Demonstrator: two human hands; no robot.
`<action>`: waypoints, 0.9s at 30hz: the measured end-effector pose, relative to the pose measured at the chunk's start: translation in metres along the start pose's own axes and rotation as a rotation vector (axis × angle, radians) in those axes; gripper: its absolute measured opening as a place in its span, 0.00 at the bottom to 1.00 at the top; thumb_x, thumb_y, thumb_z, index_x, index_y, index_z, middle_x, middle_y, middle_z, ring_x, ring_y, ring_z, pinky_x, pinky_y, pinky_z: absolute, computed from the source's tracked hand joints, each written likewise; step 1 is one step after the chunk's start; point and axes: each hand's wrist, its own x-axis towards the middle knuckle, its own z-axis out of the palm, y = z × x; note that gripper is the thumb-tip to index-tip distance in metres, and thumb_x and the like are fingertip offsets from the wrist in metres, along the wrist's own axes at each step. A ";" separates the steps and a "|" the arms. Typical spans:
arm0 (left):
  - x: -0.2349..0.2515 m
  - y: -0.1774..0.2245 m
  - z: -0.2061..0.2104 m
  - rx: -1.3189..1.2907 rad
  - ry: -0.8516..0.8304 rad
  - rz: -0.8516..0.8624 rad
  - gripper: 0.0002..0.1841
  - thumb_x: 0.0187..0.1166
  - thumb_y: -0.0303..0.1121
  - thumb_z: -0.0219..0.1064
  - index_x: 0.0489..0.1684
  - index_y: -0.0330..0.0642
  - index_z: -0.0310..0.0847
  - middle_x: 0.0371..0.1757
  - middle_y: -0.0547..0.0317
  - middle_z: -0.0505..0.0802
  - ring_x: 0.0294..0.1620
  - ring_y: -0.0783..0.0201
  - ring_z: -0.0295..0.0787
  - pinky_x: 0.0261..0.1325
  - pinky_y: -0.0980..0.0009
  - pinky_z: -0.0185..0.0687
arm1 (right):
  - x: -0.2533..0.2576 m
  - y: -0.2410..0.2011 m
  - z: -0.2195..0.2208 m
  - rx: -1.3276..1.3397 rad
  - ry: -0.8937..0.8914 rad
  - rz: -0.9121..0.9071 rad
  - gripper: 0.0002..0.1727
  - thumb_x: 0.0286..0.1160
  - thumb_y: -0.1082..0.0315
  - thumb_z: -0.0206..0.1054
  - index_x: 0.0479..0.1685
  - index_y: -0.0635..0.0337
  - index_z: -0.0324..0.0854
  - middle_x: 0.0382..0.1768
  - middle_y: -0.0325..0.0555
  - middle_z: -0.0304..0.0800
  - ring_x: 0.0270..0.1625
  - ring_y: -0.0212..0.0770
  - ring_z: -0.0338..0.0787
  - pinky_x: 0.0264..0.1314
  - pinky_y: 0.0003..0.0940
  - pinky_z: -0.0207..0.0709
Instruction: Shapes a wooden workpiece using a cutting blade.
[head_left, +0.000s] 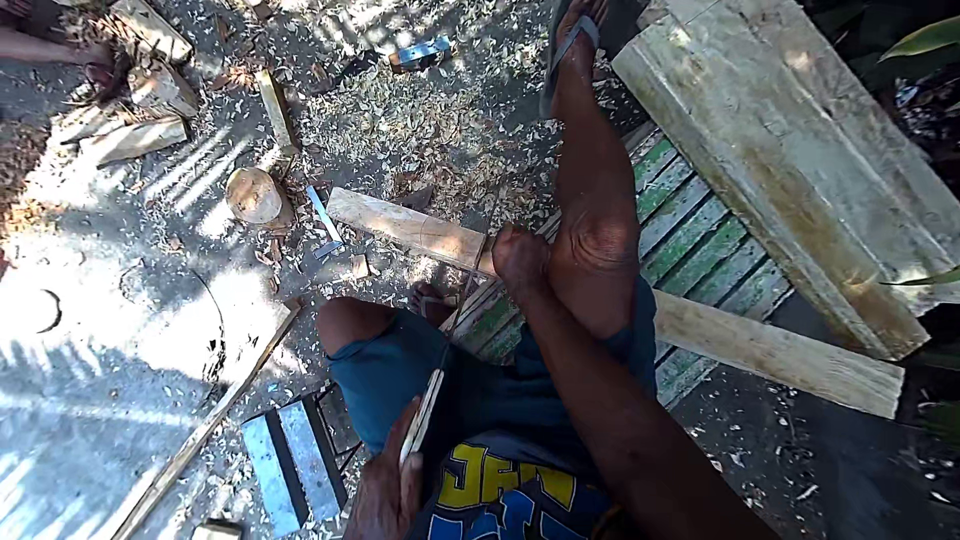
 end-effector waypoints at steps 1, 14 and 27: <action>-0.033 0.001 -0.021 -0.036 -0.066 -0.058 0.40 0.92 0.58 0.39 0.78 0.25 0.72 0.56 0.40 0.95 0.46 0.61 0.97 0.50 0.62 0.91 | -0.006 0.003 -0.001 0.018 0.023 -0.049 0.36 0.94 0.53 0.34 0.40 0.72 0.85 0.45 0.70 0.92 0.56 0.68 0.92 0.55 0.68 0.79; 0.302 0.134 0.034 0.135 -0.379 -0.367 0.28 0.94 0.50 0.39 0.46 0.38 0.81 0.39 0.44 0.89 0.36 0.49 0.90 0.39 0.48 0.85 | -0.004 0.012 0.000 0.107 0.011 -0.137 0.25 0.91 0.53 0.52 0.43 0.66 0.88 0.44 0.62 0.93 0.56 0.61 0.92 0.61 0.61 0.81; -0.059 0.002 -0.038 -0.076 -0.122 -0.121 0.43 0.91 0.61 0.37 0.78 0.24 0.71 0.42 0.41 0.94 0.34 0.65 0.91 0.44 0.65 0.89 | 0.009 0.010 0.028 -0.043 0.042 -0.042 0.36 0.93 0.54 0.36 0.36 0.70 0.88 0.40 0.67 0.94 0.53 0.66 0.94 0.54 0.65 0.82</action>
